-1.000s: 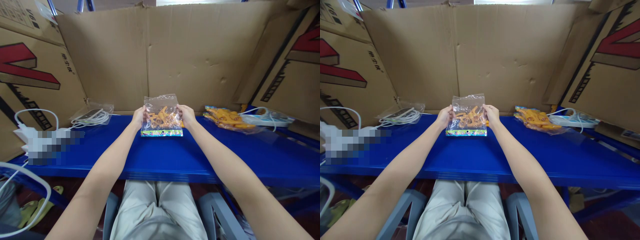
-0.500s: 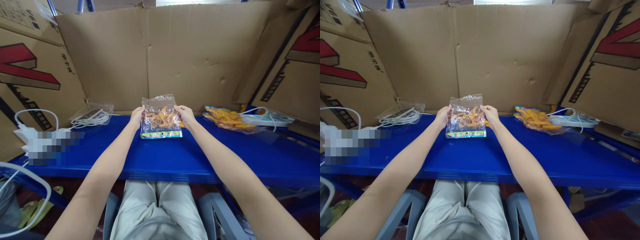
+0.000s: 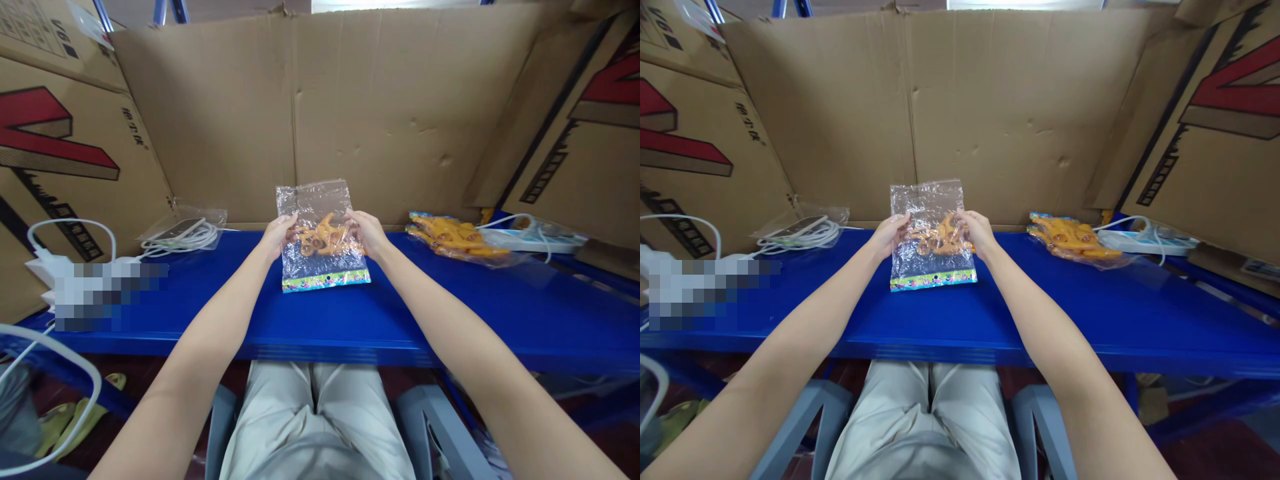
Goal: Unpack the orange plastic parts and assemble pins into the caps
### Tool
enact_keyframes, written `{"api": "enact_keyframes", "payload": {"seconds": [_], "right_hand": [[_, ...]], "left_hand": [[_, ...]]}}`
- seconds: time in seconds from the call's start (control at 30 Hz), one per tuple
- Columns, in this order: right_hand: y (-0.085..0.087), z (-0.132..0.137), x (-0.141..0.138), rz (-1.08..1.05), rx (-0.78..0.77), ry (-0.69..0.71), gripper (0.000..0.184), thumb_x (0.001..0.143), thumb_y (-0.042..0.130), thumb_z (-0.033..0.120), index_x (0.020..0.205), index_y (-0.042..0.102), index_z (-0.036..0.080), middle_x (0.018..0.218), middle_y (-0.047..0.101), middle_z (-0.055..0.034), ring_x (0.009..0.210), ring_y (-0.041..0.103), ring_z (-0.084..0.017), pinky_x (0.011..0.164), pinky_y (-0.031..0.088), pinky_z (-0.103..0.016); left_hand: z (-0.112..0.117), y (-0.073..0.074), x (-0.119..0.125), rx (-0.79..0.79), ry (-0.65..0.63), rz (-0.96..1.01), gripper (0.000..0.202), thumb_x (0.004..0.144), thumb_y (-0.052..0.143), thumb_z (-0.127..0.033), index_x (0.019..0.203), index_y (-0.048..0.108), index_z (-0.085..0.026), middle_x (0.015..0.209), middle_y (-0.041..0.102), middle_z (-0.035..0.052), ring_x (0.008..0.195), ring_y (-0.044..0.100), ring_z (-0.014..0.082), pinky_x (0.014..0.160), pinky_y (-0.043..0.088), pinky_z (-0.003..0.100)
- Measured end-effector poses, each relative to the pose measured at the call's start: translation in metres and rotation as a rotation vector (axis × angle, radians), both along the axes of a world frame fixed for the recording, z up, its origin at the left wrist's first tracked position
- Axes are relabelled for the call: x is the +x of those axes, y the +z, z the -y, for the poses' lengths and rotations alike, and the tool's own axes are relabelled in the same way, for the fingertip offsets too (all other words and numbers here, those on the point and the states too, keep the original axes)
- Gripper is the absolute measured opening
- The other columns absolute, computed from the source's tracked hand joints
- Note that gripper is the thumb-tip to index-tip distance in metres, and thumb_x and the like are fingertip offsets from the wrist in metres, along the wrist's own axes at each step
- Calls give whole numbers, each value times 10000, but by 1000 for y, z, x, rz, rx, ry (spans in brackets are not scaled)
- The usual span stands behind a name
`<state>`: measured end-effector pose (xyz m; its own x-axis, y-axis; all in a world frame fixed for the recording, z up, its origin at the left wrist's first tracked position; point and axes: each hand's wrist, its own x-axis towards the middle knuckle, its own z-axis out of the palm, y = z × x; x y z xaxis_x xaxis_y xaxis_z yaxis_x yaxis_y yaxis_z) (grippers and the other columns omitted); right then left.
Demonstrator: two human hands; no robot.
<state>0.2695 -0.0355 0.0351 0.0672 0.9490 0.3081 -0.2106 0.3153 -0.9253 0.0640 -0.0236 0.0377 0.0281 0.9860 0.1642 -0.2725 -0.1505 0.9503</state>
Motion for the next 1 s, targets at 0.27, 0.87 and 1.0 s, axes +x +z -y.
{"api": "enact_keyframes", "payload": {"seconds": [0.27,0.87,1.0], "right_hand": [[-5,-3,0,72,19,-78,284,703,718,371,584,539,186,405,393,84,362,319,-51,395,265,-204],[-5,-19,23,-260,-35,-349,260,722,697,432,718,573,204,380,346,112,365,358,-73,409,376,-222],[-5,-21,25,-292,9,-315,308,716,702,481,714,548,214,401,346,107,380,391,-82,431,413,-236]], "left_hand": [[3,0,3,55,69,14,460,805,528,-610,659,494,-175,358,298,-102,274,253,39,324,293,179],[20,-16,24,888,125,-1021,816,776,595,-526,1449,247,-225,1526,245,163,1398,237,306,1115,212,486],[34,-19,44,1141,-42,-1316,767,831,556,-414,1482,173,-279,1574,120,105,1441,93,287,1135,103,536]]}}
